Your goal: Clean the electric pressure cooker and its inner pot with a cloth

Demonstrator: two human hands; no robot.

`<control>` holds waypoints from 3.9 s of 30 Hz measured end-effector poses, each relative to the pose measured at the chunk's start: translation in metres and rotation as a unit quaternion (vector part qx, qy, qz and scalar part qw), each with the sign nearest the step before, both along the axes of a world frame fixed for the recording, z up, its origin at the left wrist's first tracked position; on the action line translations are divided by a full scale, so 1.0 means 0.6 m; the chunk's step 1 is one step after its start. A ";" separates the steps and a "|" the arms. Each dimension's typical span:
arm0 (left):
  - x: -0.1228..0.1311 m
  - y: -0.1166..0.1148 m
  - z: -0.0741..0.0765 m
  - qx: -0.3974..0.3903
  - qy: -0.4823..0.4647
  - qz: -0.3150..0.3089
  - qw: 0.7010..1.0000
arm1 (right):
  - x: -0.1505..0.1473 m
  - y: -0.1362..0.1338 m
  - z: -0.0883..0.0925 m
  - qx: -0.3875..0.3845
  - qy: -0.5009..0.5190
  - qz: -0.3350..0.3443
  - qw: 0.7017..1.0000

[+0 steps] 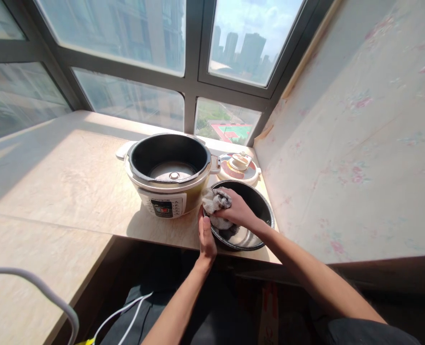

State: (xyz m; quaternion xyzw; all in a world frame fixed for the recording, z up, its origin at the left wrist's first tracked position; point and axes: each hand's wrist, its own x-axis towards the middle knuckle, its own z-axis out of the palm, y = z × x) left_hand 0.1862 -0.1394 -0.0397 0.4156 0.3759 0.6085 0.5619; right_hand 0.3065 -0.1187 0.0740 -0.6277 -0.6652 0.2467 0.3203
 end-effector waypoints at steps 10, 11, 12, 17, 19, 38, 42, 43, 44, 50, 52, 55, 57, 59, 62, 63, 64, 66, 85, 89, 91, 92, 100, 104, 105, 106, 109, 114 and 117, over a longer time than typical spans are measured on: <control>-0.027 0.031 0.013 0.003 0.044 -0.007 0.999 | 0.040 0.017 -0.032 -0.159 -0.422 0.028 0.892; -0.027 0.033 0.014 -0.001 0.041 -0.010 0.999 | 0.041 0.021 -0.037 -0.173 -0.432 0.028 0.885; -0.026 0.034 0.017 -0.003 0.035 -0.012 0.999 | 0.042 0.026 -0.041 -0.188 -0.431 0.028 0.882; -0.016 0.040 0.030 -0.014 -0.004 -0.005 1.000 | 0.030 0.043 -0.053 -0.241 -0.355 0.046 0.902; -0.014 0.042 0.034 -0.030 -0.007 -0.010 0.999 | 0.020 0.049 -0.056 -0.239 -0.328 0.074 0.911; -0.011 0.044 0.039 -0.026 -0.010 0.042 0.999 | 0.042 0.012 -0.036 -0.264 -0.529 0.064 0.804; -0.007 0.044 0.038 -0.042 -0.030 0.037 0.998 | 0.052 0.030 -0.034 -0.199 -0.501 0.000 0.843; -0.006 0.044 0.038 -0.043 -0.032 0.039 0.998 | 0.052 0.033 -0.034 -0.198 -0.494 -0.004 0.846; -0.004 0.043 0.039 -0.042 -0.033 0.042 0.998 | 0.049 0.035 -0.036 -0.200 -0.490 -0.008 0.849; 0.003 0.042 0.035 -0.016 -0.051 0.056 0.997 | -0.002 0.045 -0.054 -0.216 -0.435 0.029 0.874; 0.003 0.042 0.032 -0.013 -0.052 0.049 0.997 | -0.017 0.049 -0.055 -0.226 -0.413 0.058 0.880; 0.001 0.043 0.031 -0.011 -0.045 0.046 0.998 | -0.024 0.047 -0.048 -0.237 -0.382 0.148 0.881; 0.000 0.043 0.034 -0.005 -0.038 0.047 0.998 | -0.021 0.041 -0.042 -0.256 -0.365 0.224 0.867; 0.000 0.044 0.037 0.001 -0.032 0.051 0.998 | -0.012 0.035 -0.038 -0.297 -0.355 0.270 0.845; 0.001 0.044 0.041 -0.001 -0.029 0.063 0.998 | 0.014 0.033 -0.045 -0.372 -0.360 0.278 0.809; 0.001 0.043 0.042 -0.002 -0.028 0.066 0.997 | 0.023 0.034 -0.050 -0.390 -0.368 0.272 0.799; 0.001 0.043 0.043 -0.002 -0.026 0.067 0.997 | 0.033 0.037 -0.056 -0.399 -0.379 0.260 0.794; -0.001 0.042 0.042 -0.001 -0.020 0.065 0.998 | 0.047 0.043 -0.068 -0.387 -0.410 0.233 0.792; -0.017 0.046 0.037 0.059 0.090 0.015 0.994 | 0.067 0.065 -0.052 -0.139 -0.536 0.300 0.777; -0.013 0.043 0.034 0.085 0.090 0.018 0.992 | 0.055 0.093 -0.056 -0.147 -0.484 0.278 0.817; -0.012 0.043 0.033 0.090 0.085 0.017 0.992 | 0.052 0.104 -0.058 -0.163 -0.458 0.265 0.832; -0.011 0.042 0.032 0.091 0.084 0.018 0.992 | 0.051 0.107 -0.058 -0.170 -0.446 0.260 0.840; -0.008 0.044 0.024 0.110 0.082 0.033 0.990 | 0.061 0.084 -0.043 -0.188 -0.325 0.223 0.899; -0.007 0.045 0.022 0.112 0.091 0.036 0.989 | 0.074 0.069 -0.043 -0.224 -0.188 0.183 0.939; -0.008 0.045 0.023 0.110 0.092 0.035 0.989 | 0.078 0.066 -0.041 -0.234 -0.144 0.161 0.948; -0.008 0.044 0.024 0.108 0.094 0.034 0.989 | 0.082 0.064 -0.038 -0.241 -0.097 0.135 0.956; -0.010 0.042 0.027 0.101 0.102 0.025 0.989 | 0.094 0.055 -0.020 -0.243 0.051 0.068 0.966; -0.018 0.041 0.028 0.088 0.113 -0.015 0.990 | 0.112 0.016 0.032 -0.201 0.213 0.042 0.955; -0.027 0.043 0.029 0.076 0.112 -0.050 0.989 | 0.121 -0.023 0.067 -0.161 0.266 0.031 0.950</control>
